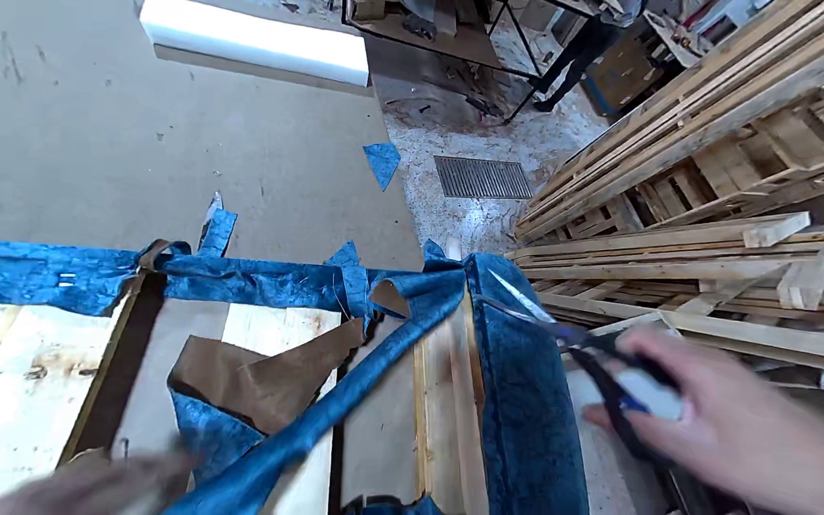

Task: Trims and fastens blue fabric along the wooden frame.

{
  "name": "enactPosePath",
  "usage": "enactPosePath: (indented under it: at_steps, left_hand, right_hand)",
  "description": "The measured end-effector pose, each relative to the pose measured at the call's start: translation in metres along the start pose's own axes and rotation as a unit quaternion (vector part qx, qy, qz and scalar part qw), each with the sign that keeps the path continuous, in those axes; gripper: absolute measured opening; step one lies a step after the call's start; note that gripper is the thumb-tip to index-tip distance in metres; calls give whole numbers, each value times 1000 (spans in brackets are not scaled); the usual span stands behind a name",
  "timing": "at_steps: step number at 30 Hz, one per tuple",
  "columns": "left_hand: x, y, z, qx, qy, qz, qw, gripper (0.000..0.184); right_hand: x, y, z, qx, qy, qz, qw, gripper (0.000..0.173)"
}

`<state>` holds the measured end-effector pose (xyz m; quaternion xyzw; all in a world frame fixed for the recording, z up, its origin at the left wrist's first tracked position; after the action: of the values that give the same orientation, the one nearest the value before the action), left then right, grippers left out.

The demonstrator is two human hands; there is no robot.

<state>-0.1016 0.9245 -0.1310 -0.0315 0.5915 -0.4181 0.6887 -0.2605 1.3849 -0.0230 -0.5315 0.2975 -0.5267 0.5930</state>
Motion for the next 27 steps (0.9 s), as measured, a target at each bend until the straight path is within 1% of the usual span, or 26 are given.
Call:
enactPosePath:
  at_steps: [1, 2, 3, 4, 5, 7, 8, 9, 11, 12, 13, 15, 17, 19, 21, 23, 27]
  left_hand:
    - [3, -1, -17, -24, -58, -40, 997, 64]
    - [-4, -6, -41, -103, -68, -72, 990, 70]
    - [-19, -9, -70, -196, -52, -90, 975, 74]
    - [-38, -6, -104, -266, -27, -92, 959, 78]
    - [-58, 4, -142, -301, -3, -87, 950, 81]
    - [-83, 35, -214, -308, 29, -101, 946, 80]
    - [-85, 51, -242, -300, 31, -109, 947, 76]
    - [-84, 61, -260, -295, 26, -112, 948, 66]
    - [-80, 65, -272, -303, 17, -115, 946, 34]
    - [-78, 63, -270, -317, 26, -120, 941, 23]
    - [-76, 60, -266, -336, 43, -124, 933, 18]
    - [-73, 51, -258, -379, 74, -115, 915, 24]
    - [-72, 35, -257, -405, 106, -74, 905, 25]
    - [-71, 19, -268, -382, 143, -5, 913, 22]
    - [-67, 11, -283, -331, 162, 71, 927, 22]
    - [-59, 9, -294, -310, 137, 123, 933, 22]
    - [-53, 15, -303, -330, 85, 168, 925, 29]
  right_hand:
    - [6, -21, -5, -39, -52, 101, 993, 64]
    - [17, -38, -14, -67, -101, 186, 975, 66]
    - [31, -51, -25, -78, -141, 251, 954, 68]
    - [45, -59, -36, -74, -164, 306, 935, 69]
    - [58, -62, -49, -58, -174, 353, 917, 69]
    - [87, -59, -74, -13, -171, 434, 884, 65]
    - [100, -56, -86, 9, -170, 464, 869, 64]
    - [111, -53, -97, 23, -176, 483, 858, 63]
    - [129, -47, -117, 52, -181, 509, 840, 63]
    - [134, -44, -126, 67, -181, 522, 831, 62]
    - [138, -40, -133, 84, -174, 534, 823, 62]
    - [144, -31, -144, 105, -166, 551, 811, 60]
    - [151, -23, -154, 126, -156, 567, 799, 59]
    - [157, -20, -159, 159, -140, 580, 787, 60]
    - [160, -21, -162, 187, -128, 590, 775, 65]
    - [162, -22, -166, 201, -116, 595, 770, 66]
    - [157, -6, -174, 213, -105, 588, 773, 61]
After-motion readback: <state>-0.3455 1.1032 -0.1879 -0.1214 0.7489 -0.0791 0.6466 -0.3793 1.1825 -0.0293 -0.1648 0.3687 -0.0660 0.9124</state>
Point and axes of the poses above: each hand's wrist, its own z-axis away from the middle knuckle, its own y-axis out of the palm, x = y × z, the point moved 7 cm from there along -z, towards the middle knuckle, and after that the axes turned 1 degree about -z, right-handed, at the moved point
